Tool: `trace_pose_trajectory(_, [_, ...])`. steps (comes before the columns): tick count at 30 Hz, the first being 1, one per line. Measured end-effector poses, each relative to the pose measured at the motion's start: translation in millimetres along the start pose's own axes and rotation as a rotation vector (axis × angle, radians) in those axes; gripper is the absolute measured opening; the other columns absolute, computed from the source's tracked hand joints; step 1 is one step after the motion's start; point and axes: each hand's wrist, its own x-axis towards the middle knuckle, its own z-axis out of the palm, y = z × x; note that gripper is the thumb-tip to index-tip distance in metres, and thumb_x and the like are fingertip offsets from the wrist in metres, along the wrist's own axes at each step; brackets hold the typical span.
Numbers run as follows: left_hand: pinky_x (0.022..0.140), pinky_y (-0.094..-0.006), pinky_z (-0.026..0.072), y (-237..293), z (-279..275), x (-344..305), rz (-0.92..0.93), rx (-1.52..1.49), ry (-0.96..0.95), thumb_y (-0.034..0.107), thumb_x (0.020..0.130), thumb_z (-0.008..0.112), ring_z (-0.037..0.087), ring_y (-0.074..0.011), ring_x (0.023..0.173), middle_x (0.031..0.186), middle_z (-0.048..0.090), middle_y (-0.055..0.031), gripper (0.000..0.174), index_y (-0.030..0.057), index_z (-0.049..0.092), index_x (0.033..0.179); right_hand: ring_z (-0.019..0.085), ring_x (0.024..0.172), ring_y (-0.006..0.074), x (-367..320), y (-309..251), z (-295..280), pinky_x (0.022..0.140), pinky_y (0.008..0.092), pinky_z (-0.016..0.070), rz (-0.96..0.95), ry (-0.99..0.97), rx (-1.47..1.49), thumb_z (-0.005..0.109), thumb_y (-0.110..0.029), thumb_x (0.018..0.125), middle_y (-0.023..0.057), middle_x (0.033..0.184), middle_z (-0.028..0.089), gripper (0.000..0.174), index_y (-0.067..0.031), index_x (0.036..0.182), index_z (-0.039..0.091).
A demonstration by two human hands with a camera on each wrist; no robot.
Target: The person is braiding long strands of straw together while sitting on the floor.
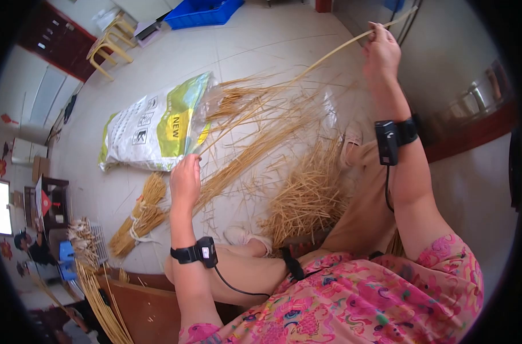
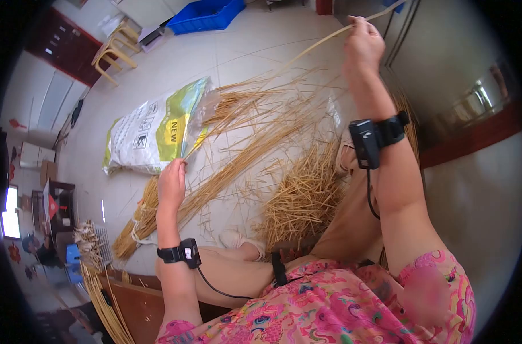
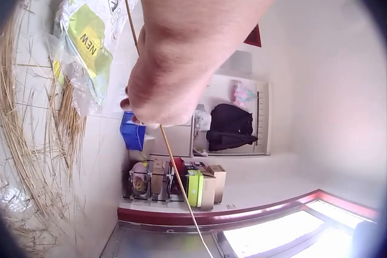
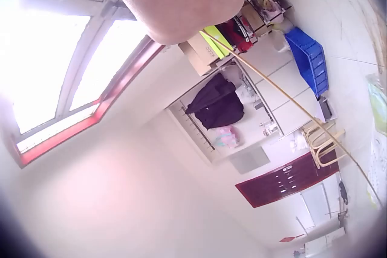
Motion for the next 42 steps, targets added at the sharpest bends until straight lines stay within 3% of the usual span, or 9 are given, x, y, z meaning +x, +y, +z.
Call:
trace_pose_trajectory(6, [0.065,-0.045,0.0432,15,7,3,-0.132,-0.189,-0.047,0.014,0.089,0.047,0.056,-0.0355,0.075,0.078,0.059,-0.0147,0.009,0.0072,0.052,0.09,0.043,0.057,0.0053,-78,21,29,0.048,0.0186,0.034,0.185,-0.442,-0.372,0.06,-0.028,0.087,-0.0004,0.076,0.058,0.035,-0.0033,0.111,0.057])
trace_pose_trajectory(9, [0.061,-0.0463,0.0436,52,17,10,-0.184,-0.369,-0.11,0.017,0.091,0.044,0.058,-0.0365,0.07,0.075,0.06,-0.0156,0.012,0.008,0.051,0.09,0.048,0.06,0.0059,-159,38,43,0.053,0.0211,0.0431,0.452,-1.033,-0.648,0.059,-0.027,0.089,0.0042,0.085,0.062,0.044,0.0006,0.122,0.051])
trace_pose_trajectory(14, [0.058,-0.0491,0.0433,81,40,13,-0.074,-0.329,-0.077,0.019,0.092,0.043,0.059,-0.038,0.067,0.072,0.06,-0.018,0.014,0.0072,0.049,0.092,0.051,0.053,0.008,-214,84,41,0.047,0.0235,0.0424,0.512,-1.019,-0.38,0.056,-0.021,0.091,0.0026,0.064,0.058,0.023,0.0015,0.089,0.059])
trace_pose_trajectory(17, [0.08,-0.0478,0.041,79,44,23,0.018,-0.273,-0.004,0.018,0.087,0.052,0.053,-0.0375,0.097,0.103,0.056,-0.0208,0.029,0.0059,0.047,0.113,0.05,0.051,0.0079,-197,74,49,0.046,0.0242,0.0408,0.381,-0.948,-0.352,0.055,-0.018,0.091,0.0025,0.06,0.056,0.024,0.0014,0.077,0.055])
trace_pose_trajectory(22, [0.104,-0.0448,0.0257,62,33,36,0.004,-0.193,0.23,0.017,0.083,0.06,0.031,-0.0363,0.125,0.133,0.033,-0.0199,0.054,0.0041,0.037,0.13,0.051,0.055,0.0145,-82,-4,35,0.052,0.0279,0.0419,-0.558,-0.524,-0.443,0.054,-0.014,0.09,0.0063,0.065,0.054,0.016,-0.0011,0.081,0.056])
trace_pose_trajectory(25, [0.105,-0.046,0.0244,54,35,36,-0.105,-0.176,0.27,0.014,0.084,0.058,0.029,-0.0378,0.126,0.135,0.028,-0.0215,0.052,0.0041,0.037,0.13,0.055,0.059,0.0224,-17,-76,-37,0.056,0.0329,0.0444,-0.944,-0.213,-0.791,0.055,-0.014,0.089,0.0092,0.068,0.056,0.013,-0.0023,0.083,0.055])
trace_pose_trajectory(30, [0.106,-0.0462,0.0225,53,34,31,-0.163,-0.135,0.272,0.009,0.083,0.058,0.025,-0.0381,0.129,0.138,0.023,-0.022,0.052,0.0041,0.037,0.13,0.055,0.074,0.0404,-8,-146,-192,0.062,0.044,0.0449,-0.747,-0.116,-1.434,0.052,-0.018,0.09,0.0208,0.077,0.058,0.016,-0.0024,0.086,0.051])
trace_pose_trajectory(37, [0.106,-0.0461,0.0225,54,39,29,-0.17,-0.092,0.257,0.007,0.082,0.058,0.023,-0.0382,0.13,0.139,0.02,-0.0223,0.053,0.0048,0.036,0.131,0.055,0.088,0.0405,-164,-95,-479,0.074,0.0489,0.0431,0.068,-0.209,-2.008,0.043,-0.013,0.087,0.0219,0.097,0.058,0.02,-0.0027,0.102,0.052])
trace_pose_trajectory(42, [0.106,-0.047,0.0223,26,72,19,-0.227,-0.056,0.188,0.01,0.081,0.059,0.024,-0.0392,0.129,0.14,0.019,-0.0234,0.056,0.004,0.036,0.131,0.057,0.094,0.0381,-309,-103,-583,0.079,0.046,0.046,0.286,-0.245,-2.026,0.051,-0.016,0.085,0.0206,0.103,0.06,0.03,-0.004,0.112,0.055])
